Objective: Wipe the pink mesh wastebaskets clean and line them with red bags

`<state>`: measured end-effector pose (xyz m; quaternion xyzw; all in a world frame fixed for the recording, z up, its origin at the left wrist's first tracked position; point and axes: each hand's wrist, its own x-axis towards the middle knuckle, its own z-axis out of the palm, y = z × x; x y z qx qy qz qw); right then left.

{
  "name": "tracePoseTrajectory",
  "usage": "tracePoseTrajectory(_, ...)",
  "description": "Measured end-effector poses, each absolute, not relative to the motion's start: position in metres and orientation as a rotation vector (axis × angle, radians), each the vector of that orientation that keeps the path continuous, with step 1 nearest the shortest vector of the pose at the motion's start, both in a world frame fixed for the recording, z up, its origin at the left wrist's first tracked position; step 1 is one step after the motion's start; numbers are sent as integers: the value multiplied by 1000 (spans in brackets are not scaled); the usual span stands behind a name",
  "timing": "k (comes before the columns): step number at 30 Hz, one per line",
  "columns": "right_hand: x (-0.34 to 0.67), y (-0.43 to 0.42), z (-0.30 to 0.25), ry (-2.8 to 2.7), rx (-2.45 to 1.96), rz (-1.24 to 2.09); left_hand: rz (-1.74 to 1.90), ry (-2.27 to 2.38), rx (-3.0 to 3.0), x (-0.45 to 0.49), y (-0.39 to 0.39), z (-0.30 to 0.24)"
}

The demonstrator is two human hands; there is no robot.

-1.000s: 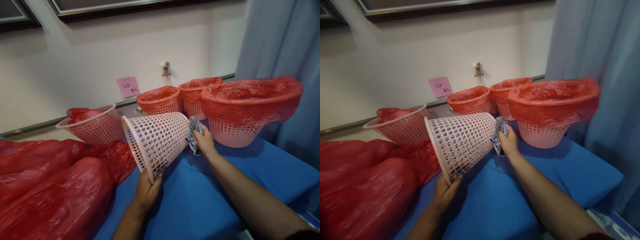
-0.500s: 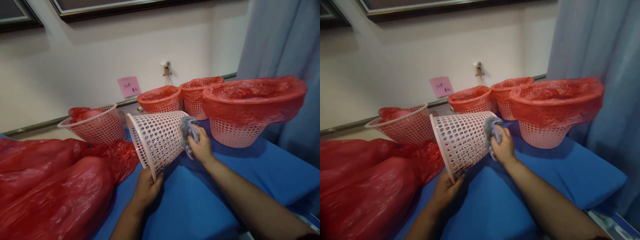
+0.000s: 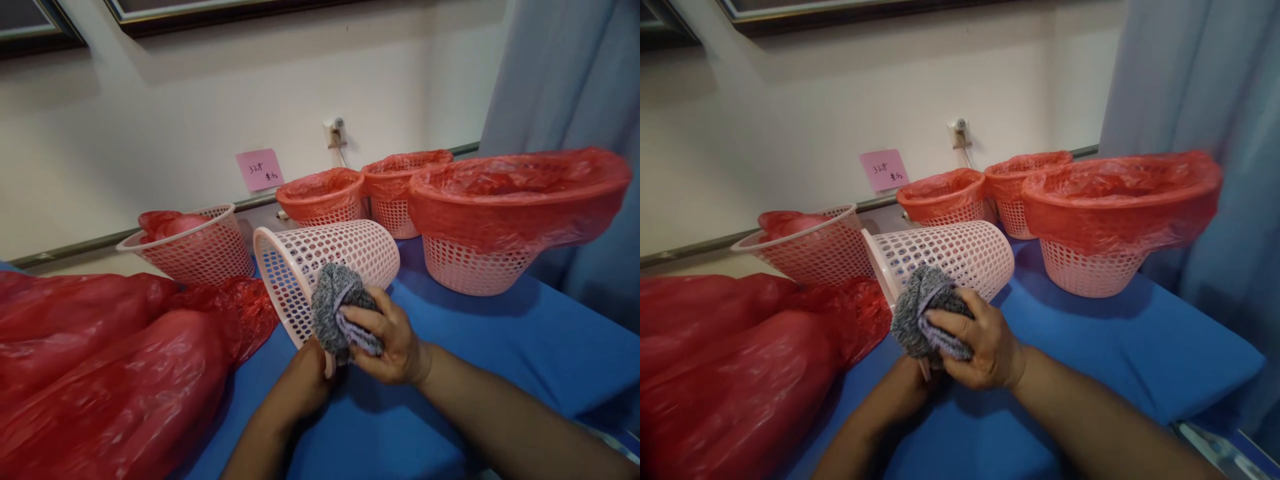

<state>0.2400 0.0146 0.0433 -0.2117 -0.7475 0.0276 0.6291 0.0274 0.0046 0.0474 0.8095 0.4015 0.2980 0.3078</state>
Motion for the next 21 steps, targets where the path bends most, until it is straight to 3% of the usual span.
tracePoseTrajectory(7, 289, 97, 26, -1008, -1287, 325, 568, 1169, 2266, 27, 8, 53)
tracePoseTrajectory(11, 276, 75, 33, -1193, -1104, 137, 652, 1141, 2155, 32, 0, 56)
tracePoseTrajectory(17, 231, 12, 40, -1776, -621, 16, 1336, 1080, 1695, 32, -10, 56)
tracePoseTrajectory(21, 233, 17, 36, -1835, -564, -7, 1343, 1190, 1685, 28, -8, 58)
